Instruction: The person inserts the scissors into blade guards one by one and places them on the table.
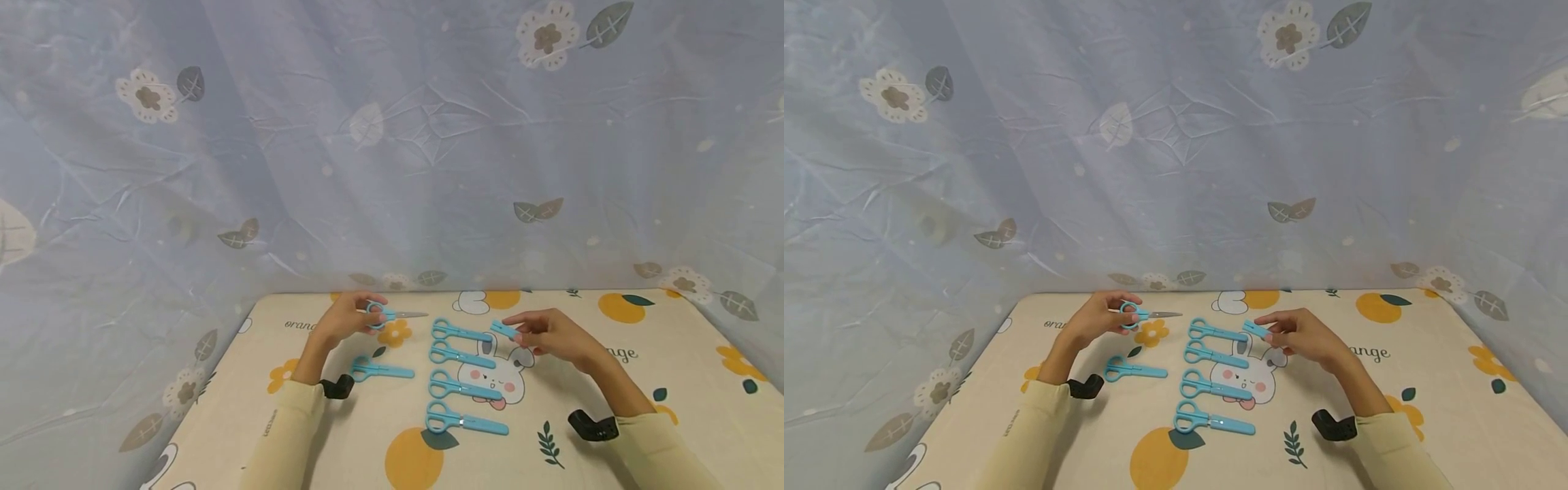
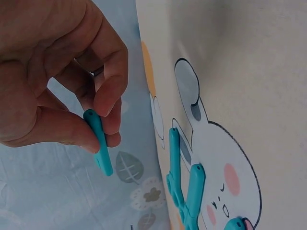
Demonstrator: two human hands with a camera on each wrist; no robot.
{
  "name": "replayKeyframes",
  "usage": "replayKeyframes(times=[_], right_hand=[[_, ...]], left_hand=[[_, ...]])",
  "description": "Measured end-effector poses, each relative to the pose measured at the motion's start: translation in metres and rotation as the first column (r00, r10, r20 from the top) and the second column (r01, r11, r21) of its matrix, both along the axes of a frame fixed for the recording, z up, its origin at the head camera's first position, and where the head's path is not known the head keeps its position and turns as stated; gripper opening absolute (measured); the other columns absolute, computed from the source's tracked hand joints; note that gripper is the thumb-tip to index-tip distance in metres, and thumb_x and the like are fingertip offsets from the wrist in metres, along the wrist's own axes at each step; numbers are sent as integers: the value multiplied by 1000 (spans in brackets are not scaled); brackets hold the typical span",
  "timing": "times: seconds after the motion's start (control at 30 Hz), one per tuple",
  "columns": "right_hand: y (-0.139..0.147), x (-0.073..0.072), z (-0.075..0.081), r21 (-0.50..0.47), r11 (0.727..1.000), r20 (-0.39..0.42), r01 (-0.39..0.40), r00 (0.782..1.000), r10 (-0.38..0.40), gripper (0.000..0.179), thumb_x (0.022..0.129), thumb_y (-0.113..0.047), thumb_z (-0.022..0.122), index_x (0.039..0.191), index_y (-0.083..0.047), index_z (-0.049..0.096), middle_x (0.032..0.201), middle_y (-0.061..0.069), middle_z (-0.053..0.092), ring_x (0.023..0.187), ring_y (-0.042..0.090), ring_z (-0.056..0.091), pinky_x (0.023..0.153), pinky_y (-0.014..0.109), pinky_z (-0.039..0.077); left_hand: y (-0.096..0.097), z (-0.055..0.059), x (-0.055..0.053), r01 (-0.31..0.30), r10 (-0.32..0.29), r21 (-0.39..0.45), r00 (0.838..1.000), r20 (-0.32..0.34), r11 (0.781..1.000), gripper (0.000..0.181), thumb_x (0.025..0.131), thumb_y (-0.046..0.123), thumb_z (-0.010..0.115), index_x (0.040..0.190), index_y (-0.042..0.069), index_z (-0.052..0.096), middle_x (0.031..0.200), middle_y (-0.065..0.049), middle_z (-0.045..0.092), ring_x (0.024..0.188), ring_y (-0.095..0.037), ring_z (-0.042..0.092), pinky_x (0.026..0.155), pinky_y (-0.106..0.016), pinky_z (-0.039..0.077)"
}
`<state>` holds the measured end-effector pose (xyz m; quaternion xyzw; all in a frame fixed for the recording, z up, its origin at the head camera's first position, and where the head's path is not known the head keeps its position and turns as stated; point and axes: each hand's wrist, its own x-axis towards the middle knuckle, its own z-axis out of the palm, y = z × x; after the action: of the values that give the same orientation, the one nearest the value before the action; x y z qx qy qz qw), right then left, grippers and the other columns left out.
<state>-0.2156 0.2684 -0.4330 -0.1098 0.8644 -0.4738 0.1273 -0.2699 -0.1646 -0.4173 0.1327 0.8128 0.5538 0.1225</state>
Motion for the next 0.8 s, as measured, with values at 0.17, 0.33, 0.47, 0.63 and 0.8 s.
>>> replayKeyframes(times=[0.17,0.33,0.47,0.63,0.8], right_hand=[[-2,0,0,-19,1000,5,-9,1000,9,47,101,-17,76,145,-3,66,114,17,71,91,21,60,75,31,59],[-2,1,-2,-18,1000,13,-4,1000,5,48,101,-16,75,146,-2,65,115,17,71,93,24,61,76,31,59],[-1,2,-1,-7,1000,16,-3,1000,3,47,102,-15,74,146,-2,65,115,18,71,93,25,61,77,32,59],[0,1,2,-21,1000,17,-3,1000,3,47,101,-14,74,146,-2,65,113,17,71,90,23,60,74,29,59],[-1,1,4,-36,999,25,-9,1000,10,48,101,-13,74,146,-2,64,116,19,70,91,23,61,74,28,59]], left_hand=[[6,-1,0,18,-18,21,1000,2,1000,35,101,6,74,135,6,69,109,-11,66,109,-49,74,93,-59,65],[10,-2,1,28,-29,41,999,14,999,35,99,7,77,133,7,70,107,-9,66,107,-47,74,95,-62,64],[12,-3,3,36,-37,51,999,23,998,36,100,8,77,135,8,70,107,-8,66,108,-48,74,96,-63,63],[14,-1,4,34,-35,54,999,23,998,37,99,10,78,136,11,70,113,-10,67,110,-51,72,96,-63,63],[18,0,2,53,-54,73,998,12,996,39,98,11,79,136,11,70,110,-11,67,97,-42,77,96,-69,60]])
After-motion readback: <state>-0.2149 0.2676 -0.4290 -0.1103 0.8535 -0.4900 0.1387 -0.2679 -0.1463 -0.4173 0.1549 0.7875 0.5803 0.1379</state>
